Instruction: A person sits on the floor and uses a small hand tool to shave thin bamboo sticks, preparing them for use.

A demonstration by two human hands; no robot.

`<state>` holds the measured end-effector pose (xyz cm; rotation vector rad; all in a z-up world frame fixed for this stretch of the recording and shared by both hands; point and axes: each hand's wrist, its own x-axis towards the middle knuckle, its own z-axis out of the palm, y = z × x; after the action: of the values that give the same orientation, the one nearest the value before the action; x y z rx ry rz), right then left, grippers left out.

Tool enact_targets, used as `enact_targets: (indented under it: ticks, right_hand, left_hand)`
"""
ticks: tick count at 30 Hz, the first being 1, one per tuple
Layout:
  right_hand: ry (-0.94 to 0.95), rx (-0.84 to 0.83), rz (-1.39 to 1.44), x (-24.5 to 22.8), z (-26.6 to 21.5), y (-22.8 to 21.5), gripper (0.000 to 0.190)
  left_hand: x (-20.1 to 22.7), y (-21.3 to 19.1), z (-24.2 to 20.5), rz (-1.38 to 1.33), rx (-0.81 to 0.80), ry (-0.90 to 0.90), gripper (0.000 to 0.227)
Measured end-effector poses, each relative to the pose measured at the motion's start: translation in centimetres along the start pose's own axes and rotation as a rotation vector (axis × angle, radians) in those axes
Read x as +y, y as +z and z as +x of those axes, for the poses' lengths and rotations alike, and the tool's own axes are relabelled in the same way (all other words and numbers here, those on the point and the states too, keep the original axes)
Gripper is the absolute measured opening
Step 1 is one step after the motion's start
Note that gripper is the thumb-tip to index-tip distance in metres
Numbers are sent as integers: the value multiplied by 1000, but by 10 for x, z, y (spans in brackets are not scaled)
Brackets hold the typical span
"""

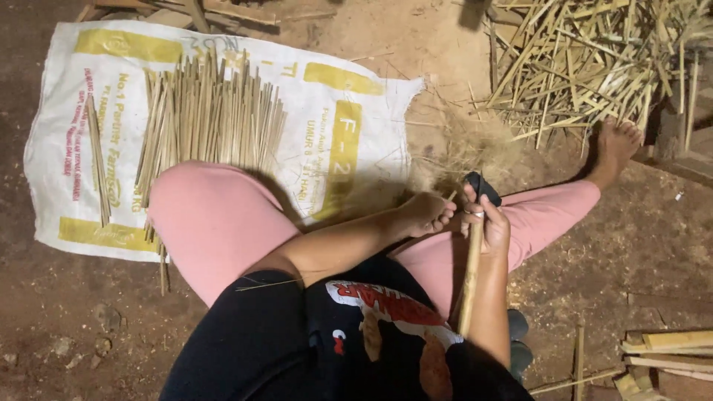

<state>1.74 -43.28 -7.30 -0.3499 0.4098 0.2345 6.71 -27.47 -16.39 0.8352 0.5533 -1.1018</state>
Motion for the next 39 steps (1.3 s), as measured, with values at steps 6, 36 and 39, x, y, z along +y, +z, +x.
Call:
enact_targets:
  ticks: [6, 36, 39]
  right_hand:
    - [-52, 119, -33, 9, -10, 15, 25]
    - [-148, 195, -627, 49, 21, 133, 13]
    - [107, 151, -726, 127, 5, 139, 11]
  left_hand:
    - [32, -20, -50, 479, 57, 385, 17]
    - [48, -81, -229, 1532, 678, 1168, 25]
    - [47, -81, -228, 1783, 777, 1381, 33]
